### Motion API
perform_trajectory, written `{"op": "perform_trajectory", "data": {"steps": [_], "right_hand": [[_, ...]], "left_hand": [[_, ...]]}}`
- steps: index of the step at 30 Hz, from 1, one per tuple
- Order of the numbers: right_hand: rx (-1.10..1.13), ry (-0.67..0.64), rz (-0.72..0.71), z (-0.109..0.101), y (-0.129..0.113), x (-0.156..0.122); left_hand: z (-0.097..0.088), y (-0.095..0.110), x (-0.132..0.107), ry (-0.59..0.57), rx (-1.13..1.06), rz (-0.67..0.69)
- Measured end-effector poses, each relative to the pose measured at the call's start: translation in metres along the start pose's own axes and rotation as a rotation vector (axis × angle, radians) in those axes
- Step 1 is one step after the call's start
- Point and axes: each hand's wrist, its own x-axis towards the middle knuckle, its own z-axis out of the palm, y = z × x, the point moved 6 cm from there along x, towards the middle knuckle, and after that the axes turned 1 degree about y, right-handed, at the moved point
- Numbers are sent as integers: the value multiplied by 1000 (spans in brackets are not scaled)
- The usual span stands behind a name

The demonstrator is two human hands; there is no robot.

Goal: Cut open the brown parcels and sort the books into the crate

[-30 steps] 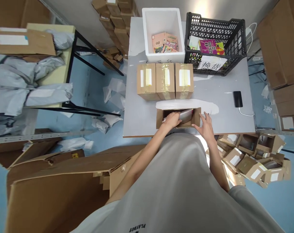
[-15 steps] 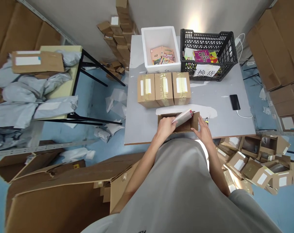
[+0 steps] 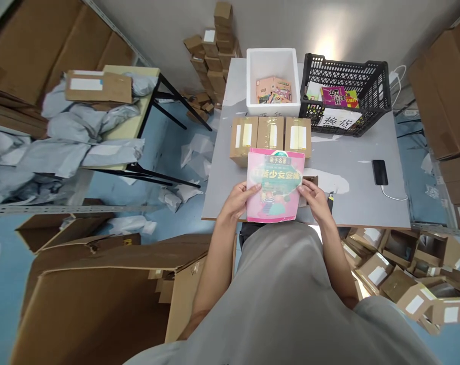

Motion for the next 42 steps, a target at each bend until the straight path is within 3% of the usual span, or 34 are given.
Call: {"op": "perform_trajectory", "data": {"steps": [7,14,18,25,28,30,33,38,40,42], "right_hand": [[94,34,119,-7,11,7],[40,136,30,-40,1,7],[-53,221,-31,-44,-14,3],[-279,180,-240,0,-71,-20],[-466,184,-319,17,-85,-27],[-545,219,-320,22,-85,-28],[-490,234,-257,24,-77,-27],[-138,-37,0,45,-51,-22],[-83,-55,54,55,-43,-23],[-158,-27,21,64,-38,-25]], "left_hand": [[-8,-14,4,-18,-159,-51],[-25,-19,-3,89,-317,-28],[-40,-19,-8,162,-338,13],[-40,-22,-15,148,-316,33],[-40,-17,-18,113,-319,30],[-40,-15,-20,88,-330,28],[-35,-16,-19,47,-347,11],[-20,-26,-15,-44,-366,-50],[-14,-30,-14,-75,-359,-73],[-8,-31,-13,-109,-350,-90]]}}
